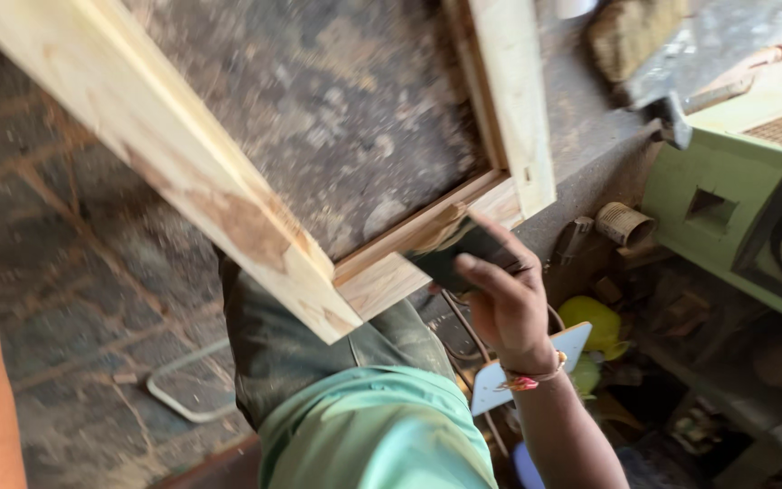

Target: The person uses a chisel to remove material from a wooden frame, then smooths the surface with sandpaper. They apply a liquid finish to the wood using a cloth and brush, then continue sanding the frame.

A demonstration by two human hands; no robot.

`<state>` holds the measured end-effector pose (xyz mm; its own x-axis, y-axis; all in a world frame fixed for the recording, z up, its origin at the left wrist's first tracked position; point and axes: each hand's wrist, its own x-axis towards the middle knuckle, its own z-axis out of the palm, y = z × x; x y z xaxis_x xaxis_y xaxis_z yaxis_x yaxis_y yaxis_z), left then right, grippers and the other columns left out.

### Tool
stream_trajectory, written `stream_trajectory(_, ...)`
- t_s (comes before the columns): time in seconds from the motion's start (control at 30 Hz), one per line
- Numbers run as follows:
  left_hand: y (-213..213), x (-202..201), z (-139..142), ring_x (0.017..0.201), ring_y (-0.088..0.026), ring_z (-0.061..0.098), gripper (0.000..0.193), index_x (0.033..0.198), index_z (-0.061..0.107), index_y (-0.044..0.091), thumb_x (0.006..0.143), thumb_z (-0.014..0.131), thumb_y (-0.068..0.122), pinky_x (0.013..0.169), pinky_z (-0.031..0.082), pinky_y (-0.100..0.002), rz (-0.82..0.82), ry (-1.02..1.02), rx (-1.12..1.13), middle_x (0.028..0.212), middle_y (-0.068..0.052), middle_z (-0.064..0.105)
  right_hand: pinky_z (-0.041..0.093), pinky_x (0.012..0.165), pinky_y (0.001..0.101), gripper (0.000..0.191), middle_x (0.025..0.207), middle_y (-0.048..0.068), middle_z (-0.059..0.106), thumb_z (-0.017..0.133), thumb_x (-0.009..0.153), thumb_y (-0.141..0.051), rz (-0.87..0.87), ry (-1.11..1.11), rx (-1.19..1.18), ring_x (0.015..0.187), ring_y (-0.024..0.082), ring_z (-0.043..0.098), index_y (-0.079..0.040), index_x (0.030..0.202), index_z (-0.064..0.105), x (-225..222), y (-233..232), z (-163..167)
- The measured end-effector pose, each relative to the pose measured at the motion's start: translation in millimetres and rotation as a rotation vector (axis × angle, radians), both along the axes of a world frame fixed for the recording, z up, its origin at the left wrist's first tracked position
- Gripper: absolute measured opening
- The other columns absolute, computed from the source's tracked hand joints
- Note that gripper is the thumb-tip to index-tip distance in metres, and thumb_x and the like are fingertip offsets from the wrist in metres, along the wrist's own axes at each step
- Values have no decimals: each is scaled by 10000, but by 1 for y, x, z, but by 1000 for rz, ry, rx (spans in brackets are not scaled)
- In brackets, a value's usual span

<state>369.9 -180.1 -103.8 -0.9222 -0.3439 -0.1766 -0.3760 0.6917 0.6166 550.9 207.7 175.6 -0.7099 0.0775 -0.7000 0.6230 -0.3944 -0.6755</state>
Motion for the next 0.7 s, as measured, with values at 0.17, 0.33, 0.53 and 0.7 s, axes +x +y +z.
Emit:
stream_trajectory(0.17, 0, -37, 29, 759, -383, 664, 758, 965, 668, -83, 1099, 513, 647, 662, 526, -503, -75, 31, -14, 848, -229, 680, 644, 742, 436, 507, 1173, 230, 696, 663, 928, -8, -200, 93, 103, 981, 313, 728, 110, 1401, 525, -10, 41, 6)
stream_trajectory(0.33, 3, -83, 55, 761, -385, 664, 759, 965, 666, -86, 1101, 520, 646, 663, 526, -503, -154, 71, -7, 850, -231, 679, 642, 723, 414, 472, 1143, 231, 693, 668, 935, -23, -230, 224, 352, 942, 303, 731, 111, 1373, 553, -46, 93, 23)
stream_trajectory(0.53, 2, -114, 78, 763, -388, 663, 759, 964, 664, -90, 1103, 529, 644, 664, 526, -503, -183, 77, -26, 852, -233, 678, 652, 736, 378, 415, 1146, 204, 704, 649, 941, -7, -240, 321, 524, 972, 288, 747, 115, 1332, 584, -106, 158, 33)
stream_trajectory(0.7, 0, -121, 89, 764, -390, 663, 760, 963, 662, -93, 1105, 536, 643, 665, 526, -504, -117, 35, -64, 853, -235, 677, 642, 669, 360, 306, 1101, 197, 702, 689, 969, 7, -298, 393, 533, 881, 278, 745, 131, 1238, 612, -154, 190, 36)
